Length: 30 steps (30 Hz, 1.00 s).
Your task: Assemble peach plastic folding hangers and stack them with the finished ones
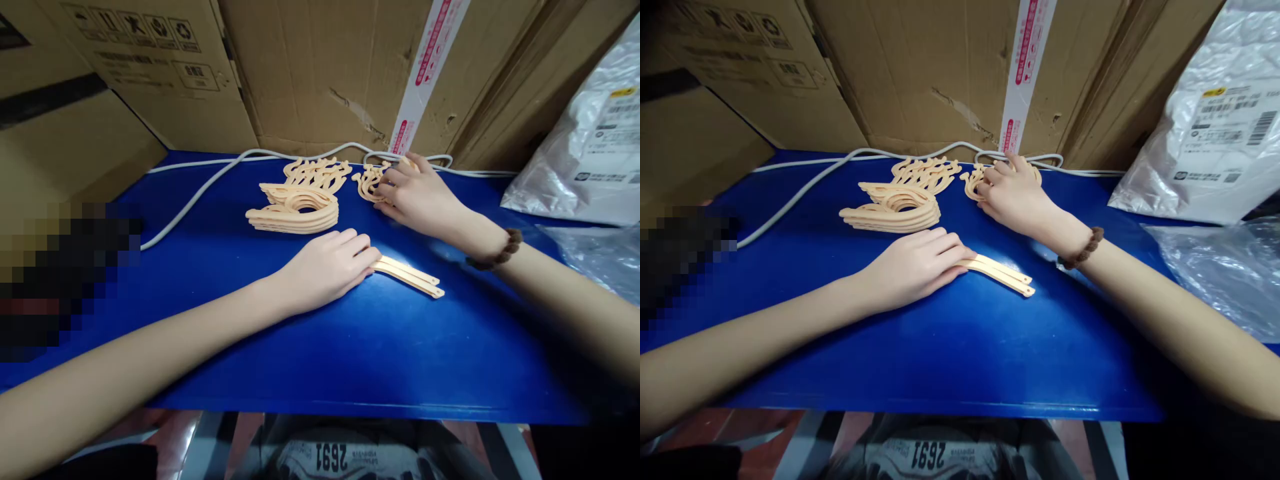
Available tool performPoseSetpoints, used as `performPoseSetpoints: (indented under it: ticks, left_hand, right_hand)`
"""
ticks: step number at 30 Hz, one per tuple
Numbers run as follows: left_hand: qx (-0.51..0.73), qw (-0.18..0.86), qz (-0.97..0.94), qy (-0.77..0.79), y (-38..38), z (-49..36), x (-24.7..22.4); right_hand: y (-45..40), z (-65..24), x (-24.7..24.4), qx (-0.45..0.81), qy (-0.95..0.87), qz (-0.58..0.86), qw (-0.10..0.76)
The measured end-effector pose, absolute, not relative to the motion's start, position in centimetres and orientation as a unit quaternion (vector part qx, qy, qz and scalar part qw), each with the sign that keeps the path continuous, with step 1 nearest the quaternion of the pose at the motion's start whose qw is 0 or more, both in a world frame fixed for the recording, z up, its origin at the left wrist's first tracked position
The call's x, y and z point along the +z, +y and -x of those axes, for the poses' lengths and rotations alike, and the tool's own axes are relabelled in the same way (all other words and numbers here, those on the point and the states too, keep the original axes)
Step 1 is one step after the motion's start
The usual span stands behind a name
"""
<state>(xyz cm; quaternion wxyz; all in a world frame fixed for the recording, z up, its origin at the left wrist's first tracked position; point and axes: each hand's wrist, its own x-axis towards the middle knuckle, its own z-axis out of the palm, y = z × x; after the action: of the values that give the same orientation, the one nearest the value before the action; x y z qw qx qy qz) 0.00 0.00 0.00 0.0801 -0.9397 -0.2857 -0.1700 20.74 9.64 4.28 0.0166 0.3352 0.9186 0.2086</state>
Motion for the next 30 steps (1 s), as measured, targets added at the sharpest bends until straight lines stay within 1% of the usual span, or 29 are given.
performPoseSetpoints:
  ticks: [2,5,8,11,14,16,17,18,20,23,26,30]
  left_hand:
    - [-0.168,0.076,0.94,-0.288,0.0,0.0,0.1]
    - [-0.168,0.076,0.939,-0.29,-0.1,0.0,0.1]
    - [-0.17,0.08,0.938,-0.29,-0.1,0.0,0.2]
    - [-0.169,0.083,0.938,-0.292,0.0,-0.1,0.1]
    - [-0.179,0.058,0.937,-0.295,0.0,0.0,0.1]
    - [-0.214,0.029,0.929,-0.301,-0.1,0.0,0.1]
    - [-0.241,0.013,0.92,-0.308,-0.2,0.1,0.2]
    - [-0.27,-0.003,0.91,-0.316,-0.3,0.1,0.2]
    - [-0.318,-0.028,0.888,-0.332,-0.4,0.2,0.3]
    - [-0.342,-0.038,0.88,-0.327,-0.6,0.2,0.6]
    - [-0.347,-0.032,0.887,-0.305,-0.7,0.3,0.8]
    - [-0.365,-0.011,0.888,-0.279,-0.9,0.6,0.9]
  right_hand:
    - [9.7,-20.1,4.0,0.224,0.913,-0.34,0.032]
    - [9.7,-19.4,4.1,0.245,0.9,-0.36,0.009]
    - [9.2,-19.7,5.7,0.258,0.887,-0.381,-0.035]
    - [7.5,-20.9,7.7,0.254,0.877,-0.387,-0.125]
    - [4.8,-22.5,8.6,0.306,0.85,-0.386,-0.185]
    - [2.9,-23.4,8.2,0.314,0.841,-0.405,-0.176]
    - [2.0,-23.7,7.9,0.298,0.845,-0.412,-0.165]
    - [1.1,-24.0,7.5,0.265,0.858,-0.419,-0.136]
    - [-0.1,-24.3,6.8,0.173,0.884,-0.423,-0.097]
    - [-1.3,-24.2,6.3,0.067,0.905,-0.413,-0.081]
    - [-1.7,-24.2,6.2,0.048,0.912,-0.395,-0.101]
    - [-1.7,-24.9,5.7,0.071,0.931,-0.311,-0.179]
